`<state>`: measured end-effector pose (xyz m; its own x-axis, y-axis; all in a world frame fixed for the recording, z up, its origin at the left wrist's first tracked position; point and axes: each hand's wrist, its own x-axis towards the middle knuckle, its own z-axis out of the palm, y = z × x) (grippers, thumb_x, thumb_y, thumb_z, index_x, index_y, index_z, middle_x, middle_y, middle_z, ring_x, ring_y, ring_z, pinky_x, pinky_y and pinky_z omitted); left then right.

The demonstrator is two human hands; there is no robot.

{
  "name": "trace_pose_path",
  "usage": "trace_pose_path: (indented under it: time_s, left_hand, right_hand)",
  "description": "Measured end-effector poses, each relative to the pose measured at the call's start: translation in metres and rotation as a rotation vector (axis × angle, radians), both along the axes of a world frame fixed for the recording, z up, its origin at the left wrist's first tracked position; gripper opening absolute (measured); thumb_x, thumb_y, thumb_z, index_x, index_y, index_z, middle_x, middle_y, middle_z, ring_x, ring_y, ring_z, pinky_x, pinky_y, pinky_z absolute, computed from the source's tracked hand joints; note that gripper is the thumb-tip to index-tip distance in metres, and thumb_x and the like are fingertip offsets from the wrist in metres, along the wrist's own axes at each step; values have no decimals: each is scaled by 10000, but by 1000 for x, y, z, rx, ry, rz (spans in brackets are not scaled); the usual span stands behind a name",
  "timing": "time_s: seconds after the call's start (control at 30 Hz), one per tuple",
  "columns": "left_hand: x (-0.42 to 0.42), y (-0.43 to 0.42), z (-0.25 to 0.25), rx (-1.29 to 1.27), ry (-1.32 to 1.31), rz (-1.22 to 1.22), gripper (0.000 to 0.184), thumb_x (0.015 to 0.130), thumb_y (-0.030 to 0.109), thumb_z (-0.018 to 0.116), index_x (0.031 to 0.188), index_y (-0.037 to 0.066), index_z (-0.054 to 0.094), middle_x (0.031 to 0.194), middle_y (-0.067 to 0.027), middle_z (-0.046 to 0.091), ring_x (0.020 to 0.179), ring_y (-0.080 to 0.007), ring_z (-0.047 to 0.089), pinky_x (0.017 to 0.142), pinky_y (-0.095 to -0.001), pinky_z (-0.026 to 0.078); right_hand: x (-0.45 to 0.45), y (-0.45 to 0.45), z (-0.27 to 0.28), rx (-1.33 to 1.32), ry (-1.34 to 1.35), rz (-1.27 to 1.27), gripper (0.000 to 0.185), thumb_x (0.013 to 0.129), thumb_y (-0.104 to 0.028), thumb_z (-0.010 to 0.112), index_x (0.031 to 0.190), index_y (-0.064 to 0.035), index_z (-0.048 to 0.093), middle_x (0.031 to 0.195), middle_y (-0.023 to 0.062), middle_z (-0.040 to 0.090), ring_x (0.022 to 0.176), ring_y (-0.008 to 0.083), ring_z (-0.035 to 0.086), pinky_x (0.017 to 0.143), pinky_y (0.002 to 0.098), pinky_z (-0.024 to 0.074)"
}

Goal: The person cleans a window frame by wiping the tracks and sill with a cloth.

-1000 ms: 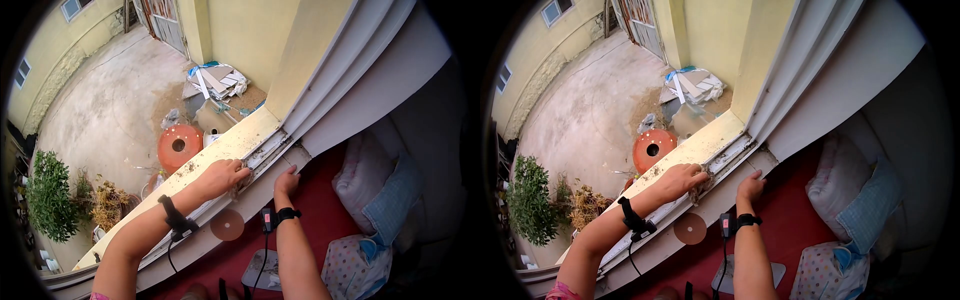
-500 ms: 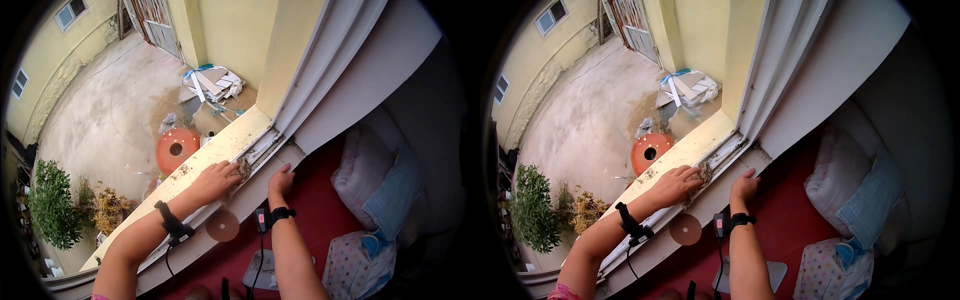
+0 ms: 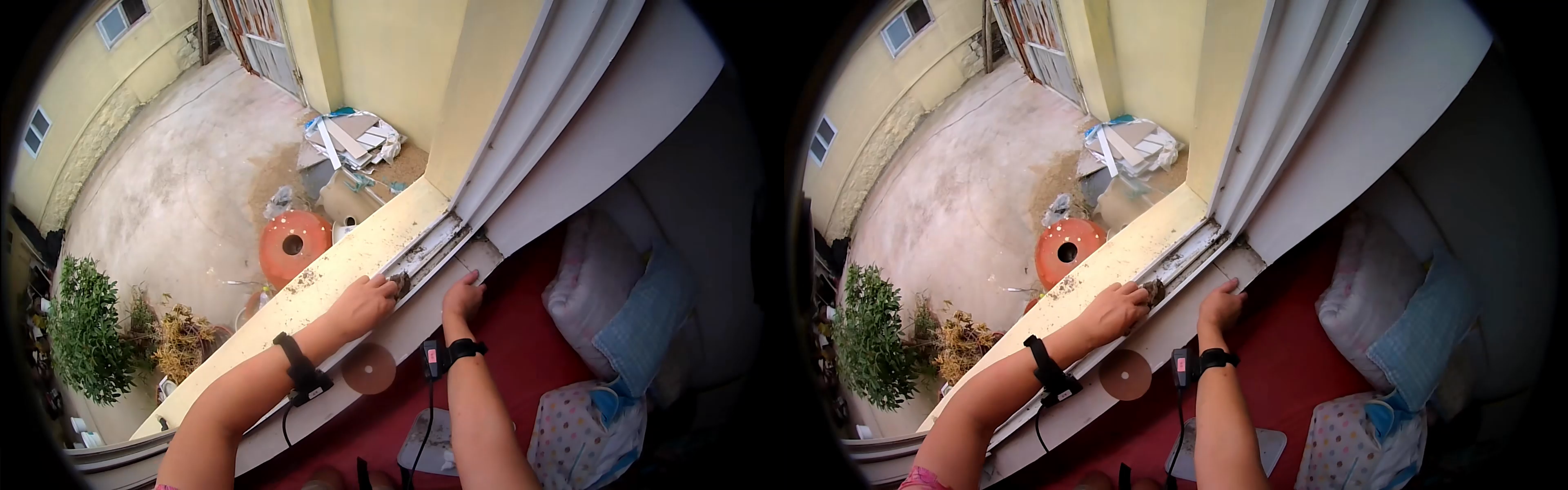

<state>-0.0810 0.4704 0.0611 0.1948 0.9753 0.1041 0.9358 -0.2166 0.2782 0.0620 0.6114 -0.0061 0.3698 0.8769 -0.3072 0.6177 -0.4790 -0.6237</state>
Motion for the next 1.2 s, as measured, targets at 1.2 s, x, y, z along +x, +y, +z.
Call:
trace_pose_path:
  time_s: [1.2]
  left_hand:
    - [-175, -85, -27, -12, 237, 694, 67, 756, 116, 602, 804, 71, 618, 875, -91, 605, 797, -303, 589, 661, -387, 480]
  right_hand:
    - [0, 0, -1, 29, 2, -3, 626, 914, -463, 324, 1218, 73, 436, 1090, 286, 566, 999, 409, 560, 839, 448, 467]
